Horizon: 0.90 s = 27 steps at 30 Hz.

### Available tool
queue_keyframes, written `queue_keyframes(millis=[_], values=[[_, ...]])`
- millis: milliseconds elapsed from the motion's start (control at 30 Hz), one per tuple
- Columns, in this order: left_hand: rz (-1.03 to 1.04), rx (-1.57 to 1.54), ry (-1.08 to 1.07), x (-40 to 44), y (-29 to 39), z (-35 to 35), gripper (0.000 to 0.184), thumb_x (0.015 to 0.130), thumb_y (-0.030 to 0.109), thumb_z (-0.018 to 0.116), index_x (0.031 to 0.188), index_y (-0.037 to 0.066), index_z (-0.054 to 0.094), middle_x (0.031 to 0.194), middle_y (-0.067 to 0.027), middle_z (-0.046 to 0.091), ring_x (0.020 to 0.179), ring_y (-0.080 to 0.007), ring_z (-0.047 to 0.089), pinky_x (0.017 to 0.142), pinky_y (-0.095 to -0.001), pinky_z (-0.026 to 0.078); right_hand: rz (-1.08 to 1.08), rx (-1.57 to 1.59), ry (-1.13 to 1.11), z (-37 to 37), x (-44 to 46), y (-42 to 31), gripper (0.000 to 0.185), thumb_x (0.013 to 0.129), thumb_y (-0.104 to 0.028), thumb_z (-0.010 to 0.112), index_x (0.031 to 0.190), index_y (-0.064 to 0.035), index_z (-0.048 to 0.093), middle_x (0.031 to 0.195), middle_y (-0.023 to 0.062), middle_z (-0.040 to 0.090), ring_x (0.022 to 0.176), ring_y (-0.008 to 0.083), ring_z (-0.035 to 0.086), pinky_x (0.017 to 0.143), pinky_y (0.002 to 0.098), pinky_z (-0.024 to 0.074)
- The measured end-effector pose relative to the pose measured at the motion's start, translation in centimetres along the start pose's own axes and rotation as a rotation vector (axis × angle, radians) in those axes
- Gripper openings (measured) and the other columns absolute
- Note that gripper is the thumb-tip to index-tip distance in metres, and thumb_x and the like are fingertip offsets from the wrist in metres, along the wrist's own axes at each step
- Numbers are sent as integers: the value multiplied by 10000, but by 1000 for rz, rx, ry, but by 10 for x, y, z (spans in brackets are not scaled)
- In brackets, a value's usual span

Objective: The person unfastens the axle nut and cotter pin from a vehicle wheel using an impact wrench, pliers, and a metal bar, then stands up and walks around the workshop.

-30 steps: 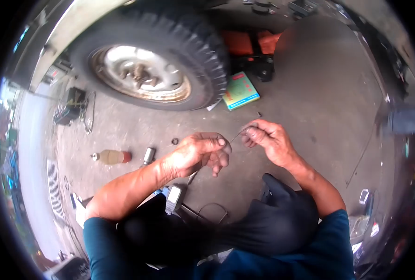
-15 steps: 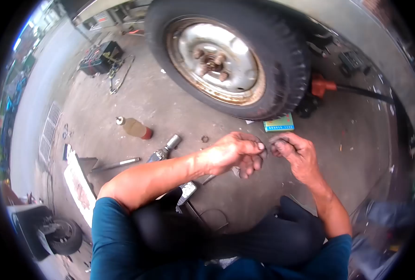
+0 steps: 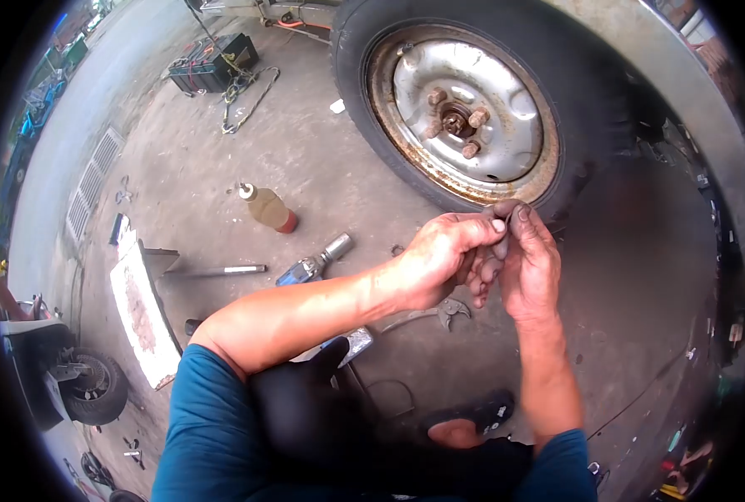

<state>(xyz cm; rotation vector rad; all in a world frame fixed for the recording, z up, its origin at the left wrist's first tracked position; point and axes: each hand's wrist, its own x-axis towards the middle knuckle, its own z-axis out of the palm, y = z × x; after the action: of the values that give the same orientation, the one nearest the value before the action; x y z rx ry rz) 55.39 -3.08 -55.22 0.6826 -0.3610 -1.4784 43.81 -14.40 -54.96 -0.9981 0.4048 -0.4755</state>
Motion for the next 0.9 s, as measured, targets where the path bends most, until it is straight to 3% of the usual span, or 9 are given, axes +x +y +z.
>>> queue_keyframes(millis=[133,267,467,533,667,700,800,900], values=[[-11,273,128,-11,-4,-22,306,943,303,600,886,2,596,714,-53,563,621,-133,563,543,-273,490,-156,-205,145,0,-2,34,250,952,-246,591,987,-7,652,857,61,657,776,150,611,724,295,492],[-4,444,214,-27,-2,-42,297,944,287,600,861,2,600,710,-53,572,597,-130,555,553,-262,489,-97,-318,149,3,1,49,244,922,-242,631,958,-5,676,858,43,659,789,148,612,768,313,494],[2,496,298,-43,10,-69,272,942,244,590,894,-23,609,700,-68,592,598,-146,587,535,-280,502,-41,-176,213,11,16,68,252,926,-192,624,1058,20,650,869,50,632,795,127,587,738,293,491],[-1,463,434,-49,11,-88,239,930,214,601,906,-23,615,710,-64,599,602,-136,584,543,-274,499,15,-110,124,11,23,71,241,921,-182,632,1059,15,652,857,42,633,784,130,587,729,291,489],[60,700,536,-73,-1,-116,242,893,141,641,1069,-15,584,826,-55,604,625,-98,556,583,-255,487,147,-191,160,12,31,101,245,893,-161,668,1066,12,654,849,62,656,751,138,612,675,276,497],[54,736,560,-75,-6,-121,302,889,148,654,1125,-14,558,909,-56,597,666,-112,567,627,-272,500,203,-187,150,13,30,112,254,886,-165,677,1066,14,655,850,68,660,746,141,617,669,276,500],[220,798,464,-78,-32,-140,335,887,161,664,1145,-20,550,960,-56,597,722,-164,600,677,-319,513,332,-212,148,20,28,139,308,863,-187,707,1079,28,661,861,85,675,736,142,631,667,275,514],[119,1074,546,-67,-41,-142,276,874,190,665,1071,4,613,917,-118,644,791,-236,641,729,-373,515,350,-261,174,26,25,156,298,857,-198,709,1062,16,687,892,73,686,768,127,623,679,282,500]])
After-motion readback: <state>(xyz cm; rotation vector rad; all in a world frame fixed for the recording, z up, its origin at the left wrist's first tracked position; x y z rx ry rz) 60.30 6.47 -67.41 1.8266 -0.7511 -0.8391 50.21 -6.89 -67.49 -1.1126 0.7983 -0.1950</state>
